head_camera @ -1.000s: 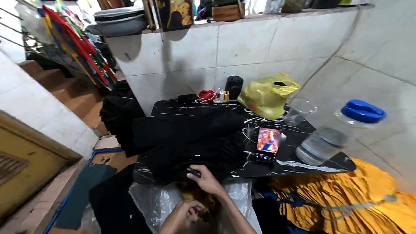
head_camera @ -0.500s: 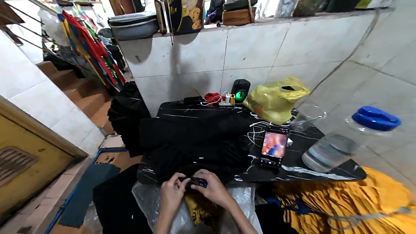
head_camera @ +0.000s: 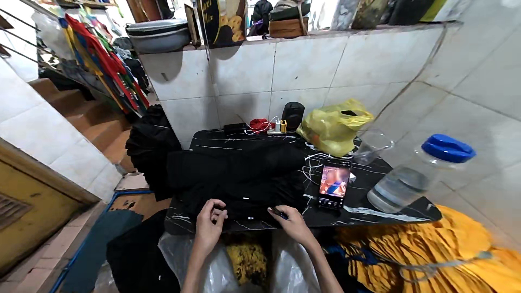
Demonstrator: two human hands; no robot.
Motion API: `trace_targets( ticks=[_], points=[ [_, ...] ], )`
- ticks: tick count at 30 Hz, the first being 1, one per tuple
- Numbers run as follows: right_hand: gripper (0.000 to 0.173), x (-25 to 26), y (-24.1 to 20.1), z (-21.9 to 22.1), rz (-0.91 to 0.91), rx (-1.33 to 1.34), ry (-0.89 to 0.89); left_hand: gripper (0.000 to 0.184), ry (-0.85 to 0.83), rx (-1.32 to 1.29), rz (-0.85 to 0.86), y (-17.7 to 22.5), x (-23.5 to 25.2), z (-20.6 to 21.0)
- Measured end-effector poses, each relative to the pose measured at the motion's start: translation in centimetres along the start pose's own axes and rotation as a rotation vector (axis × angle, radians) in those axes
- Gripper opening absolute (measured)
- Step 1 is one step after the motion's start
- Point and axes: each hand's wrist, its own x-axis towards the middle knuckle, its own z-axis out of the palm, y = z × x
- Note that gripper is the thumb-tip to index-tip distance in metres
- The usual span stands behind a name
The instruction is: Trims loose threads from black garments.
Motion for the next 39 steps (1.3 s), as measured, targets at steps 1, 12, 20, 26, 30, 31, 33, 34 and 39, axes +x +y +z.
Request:
trace_targets(
  ticks=[1,12,20,26,30,31,33,34,39],
  points=[
    [0.046,-0.1,0.1,0.1,-0.004,0.005,0.000,0.026,-0.034,0.084,0.044,-0.2,-0.2,0.0],
    [0.048,0.0,0.1,0.0,0.009,-0.017,-0.003,0.032,-0.120,0.540,0.399,0.2,-0.7,5.6],
    [0.047,-0.1,-0.3,-0.1,0.060,-0.016,-0.014,0.018,-0.048,0.487,0.668,-2.7,-0.5,9.1],
    [0.047,-0.3,-0.4,0.3,0.054,-0.014,-0.001,0.017,-0.070,0.364,0.644,-2.9,-1.6,7.9],
    [0.042,-1.1,-0.4,0.4,-0.075,-0.071,-0.052,0.023,-0.019,0.460,0.602,-1.7,-1.0,6.3],
    [0.041,-1.5,-0.5,0.3,-0.124,-0.110,-0.085,0.028,-0.011,0.561,0.577,-1.1,-0.8,5.6],
    [0.042,-2.2,-1.4,0.2,-0.194,-0.209,-0.144,0.037,-0.020,0.755,0.518,-0.4,-0.3,3.9],
    [0.040,-2.3,-2.0,0.3,-0.204,-0.252,-0.154,0.041,-0.023,0.817,0.492,-0.3,-0.1,3.2],
    [0.034,-2.2,-4.8,1.5,-0.160,-0.337,-0.018,0.061,0.006,0.973,0.428,0.0,-1.0,1.2]
  ],
)
